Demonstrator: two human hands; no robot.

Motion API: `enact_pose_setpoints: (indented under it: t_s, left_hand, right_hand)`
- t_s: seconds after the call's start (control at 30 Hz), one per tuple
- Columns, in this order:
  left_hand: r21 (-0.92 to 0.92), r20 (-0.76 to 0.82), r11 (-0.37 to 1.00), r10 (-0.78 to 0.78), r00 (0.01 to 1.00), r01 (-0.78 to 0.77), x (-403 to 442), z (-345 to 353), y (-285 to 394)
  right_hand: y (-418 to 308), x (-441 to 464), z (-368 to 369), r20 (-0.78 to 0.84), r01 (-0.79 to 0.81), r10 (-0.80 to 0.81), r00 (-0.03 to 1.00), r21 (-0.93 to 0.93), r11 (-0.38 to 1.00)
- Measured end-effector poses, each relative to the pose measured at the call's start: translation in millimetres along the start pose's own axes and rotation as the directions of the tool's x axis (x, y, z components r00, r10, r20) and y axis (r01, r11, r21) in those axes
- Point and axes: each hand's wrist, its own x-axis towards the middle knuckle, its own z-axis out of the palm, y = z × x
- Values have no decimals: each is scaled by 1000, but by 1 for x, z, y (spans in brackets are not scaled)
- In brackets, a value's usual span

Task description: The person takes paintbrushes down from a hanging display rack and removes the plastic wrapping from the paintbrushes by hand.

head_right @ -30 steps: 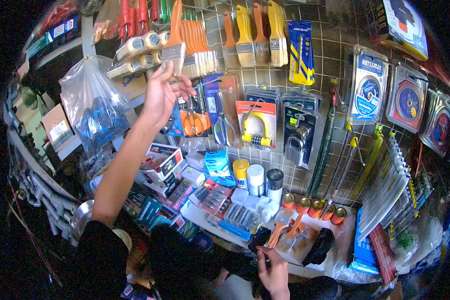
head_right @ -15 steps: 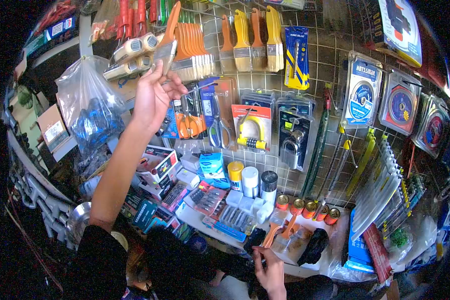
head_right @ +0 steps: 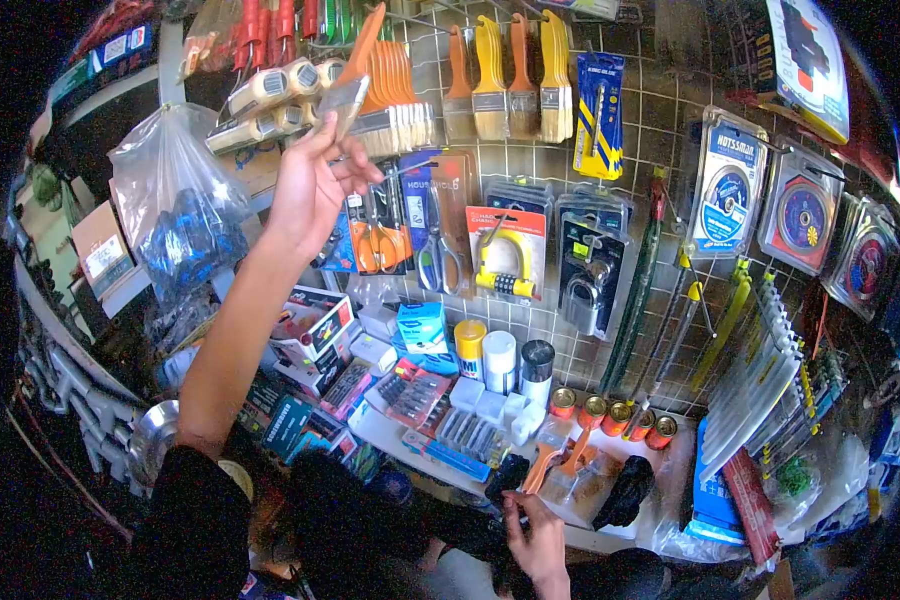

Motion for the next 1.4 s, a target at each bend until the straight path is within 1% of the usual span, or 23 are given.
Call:
enact_pose_setpoints:
  t_s: [0.17, 0.23, 0.27, 0.3, 0.33, 0.43, 0.5, 0.57, 0.6, 0.63, 0.7, 0.77, 0.8, 0.83, 0.87, 0.9, 0.93, 0.97, 1.0, 1.03, 1.17, 1.23, 1.4]
  left_hand:
    - [82, -10, 996, -26, 1000, 27, 31, 10, -15]
    - [116, -8, 991, -69, 998, 70, 49, 10, -29]
    - [160, 27, 976, -155, 987, 149, 59, 11, -36]
    - [207, 62, 953, -241, 969, 223, 69, 13, -43]
    - [216, 14, 948, -242, 970, 234, 78, 17, -49]
    - [300, 24, 915, -291, 956, 271, 97, 22, -64]
    - [304, 12, 903, -321, 947, 302, 112, 14, -81]
    - [199, 3, 921, -343, 939, 336, 107, 11, -104]
    - [166, -4, 935, -316, 949, 312, 89, 16, -111]
    - [139, -15, 946, -292, 956, 292, 66, 23, -108]
    - [195, 12, 962, -197, 980, 191, -2, 35, -94]
    - [284, 243, 945, -231, 942, 159, -79, 37, -107]
    - [315, 302, 911, -361, 882, 265, -125, 42, -116]
    - [397, 271, 771, -617, 739, 498, -172, 45, -140]
    - [338, 324, 755, -654, 684, 562, -221, 48, -170]
    - [393, 341, 658, -753, 563, 642, -261, 52, -195]
    - [435, 347, 607, -795, 498, 665, -298, 54, -217]
    - [467, 320, 617, -786, 530, 633, -337, 57, -241]
    - [519, 298, 588, -804, 514, 620, -350, 66, -241]
    - [481, 309, 574, -818, 485, 663, -363, 70, -243]
    - [418, 384, 605, -794, 471, 678, -375, 79, -247]
    - [430, 416, 622, -780, 467, 655, -373, 76, -246]
    - [280, 442, 597, -776, 451, 752, -377, 70, -250]
  right_hand:
    - [-4, 1, 3, 22, -8, 9, 1000, -34, 999]
    - [3, 1, 7, -10, 50, -50, 999, -59, 997]
    - [2, 1, 6, -12, 47, -48, 999, -64, 997]
    - [1, 1, 5, 10, 14, -14, 1000, -56, 998]
    - [1, 1, 4, 33, -19, 20, 999, -50, 999]
    - [7, 1, 5, 51, -70, 74, 996, -76, 995]
    - [12, 3, 6, 43, -59, 63, 997, -89, 994]
    - [16, -1, 5, 8, -8, 9, 1000, -93, 996]
    - [16, 2, 3, -9, 34, -35, 999, -89, 995]
    - [10, 2, -2, 17, -54, 55, 998, -69, 996]
    - [21, 3, -3, -45, -31, 27, 999, -84, 996]
    - [14, 6, -9, -94, -136, 129, 987, -73, 988]
    - [12, 9, -11, -87, -185, 177, 980, -108, 977]
    - [12, 10, -13, -91, -228, 217, 972, -141, 963]
    - [17, 8, -13, -105, -245, 231, 967, -140, 959]
    - [24, 7, -11, -96, -237, 219, 971, -274, 932]
    - [33, 5, -8, -79, -223, 209, 975, -407, 886]
    - [44, 2, -3, -90, -235, 217, 972, -413, 880]
    - [58, 0, 6, -119, -245, 214, 970, -494, 834]
    - [70, -1, 14, -148, -258, 211, 966, -568, 781]
    - [88, 7, 37, -252, -380, 285, 925, -573, 726]
    - [92, 13, 45, -268, -366, 252, 930, -601, 711]
    - [99, 20, 61, -312, -417, 284, 907, -561, 715]
